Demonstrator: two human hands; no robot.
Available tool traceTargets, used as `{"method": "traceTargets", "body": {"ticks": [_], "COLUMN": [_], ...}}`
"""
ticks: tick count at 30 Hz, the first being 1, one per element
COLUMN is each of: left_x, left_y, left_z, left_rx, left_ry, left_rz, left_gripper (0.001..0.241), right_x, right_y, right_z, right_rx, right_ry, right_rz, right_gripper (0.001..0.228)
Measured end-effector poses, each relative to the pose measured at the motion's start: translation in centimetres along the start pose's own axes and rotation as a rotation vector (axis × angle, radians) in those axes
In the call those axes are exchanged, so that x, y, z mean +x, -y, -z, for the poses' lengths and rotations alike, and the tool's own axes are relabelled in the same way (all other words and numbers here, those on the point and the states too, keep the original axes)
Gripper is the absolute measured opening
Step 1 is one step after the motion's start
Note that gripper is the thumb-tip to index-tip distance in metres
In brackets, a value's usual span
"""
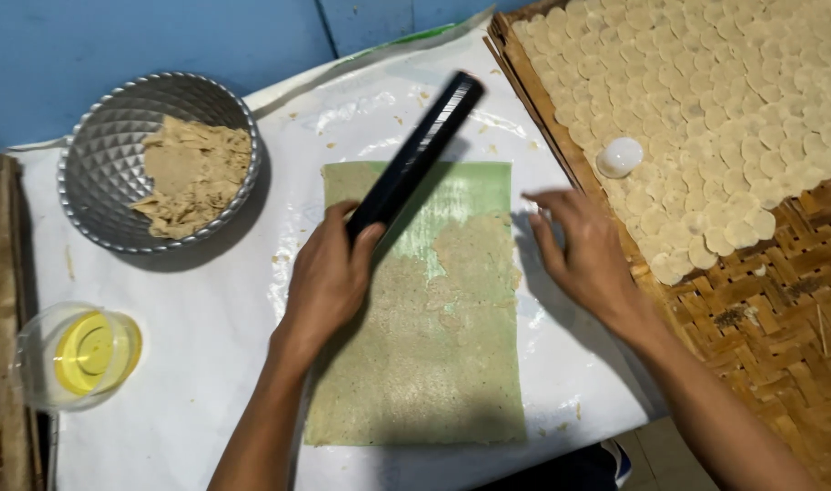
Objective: Flattening dough on a plastic sheet using a rolling tool to prepare layers for crackers.
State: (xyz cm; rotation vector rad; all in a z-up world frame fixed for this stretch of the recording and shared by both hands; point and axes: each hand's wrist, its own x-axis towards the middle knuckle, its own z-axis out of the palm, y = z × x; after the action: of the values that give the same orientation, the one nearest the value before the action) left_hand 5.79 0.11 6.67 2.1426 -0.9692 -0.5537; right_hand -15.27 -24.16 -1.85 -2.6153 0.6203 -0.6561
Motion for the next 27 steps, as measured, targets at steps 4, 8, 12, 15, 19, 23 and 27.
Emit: {"method": "traceTargets", "body": {"ticks": [4,8,12,15,19,23,27], "left_x": [-5.1,-9.0,-11.4,-12.5,-13.6,-13.8,-14.3], "left_y": [-0.8,3.1,4.2,5.0,6.3,5.8,6.3], "left_z": [1.4,-0.3,-1.4,-1.6,-1.9,-2.1,-2.3], "left_rx": [-0.199,-0.341,-0.444,-0.523,-0.513,-0.567,-0.603], "left_ry": [0.08,0.033,-0.01,-0.061,-0.088,-0.119,-0.139], "left_rz": [0.225,0.336,0.336,0.304,0.281,0.307,0.297], "left_gripper": [0.055,0.044,0.051,0.045,0.044,0.05,0.052], "right_x": [-5.3,-7.0,-7.5,-7.7,-6.7,-5.0,-5.2], "right_y": [4.3,7.3,8.0,7.9,6.0,5.4,5.4], "right_z": [1.8,1.8,0.9,1.3,0.5,-0.7,-0.9], "right_rx": [-0.111,-0.295,-0.503,-0.561,-0.533,-0.528,-0.569], "right_ry": [0.264,0.369,0.287,0.239,0.383,0.337,0.282], "right_rz": [-0.108,-0.05,0.078,0.039,-0.055,0.017,0.023], "right_gripper": [0.035,0.059,0.062,0.057,0.058,0.061,0.056]}}
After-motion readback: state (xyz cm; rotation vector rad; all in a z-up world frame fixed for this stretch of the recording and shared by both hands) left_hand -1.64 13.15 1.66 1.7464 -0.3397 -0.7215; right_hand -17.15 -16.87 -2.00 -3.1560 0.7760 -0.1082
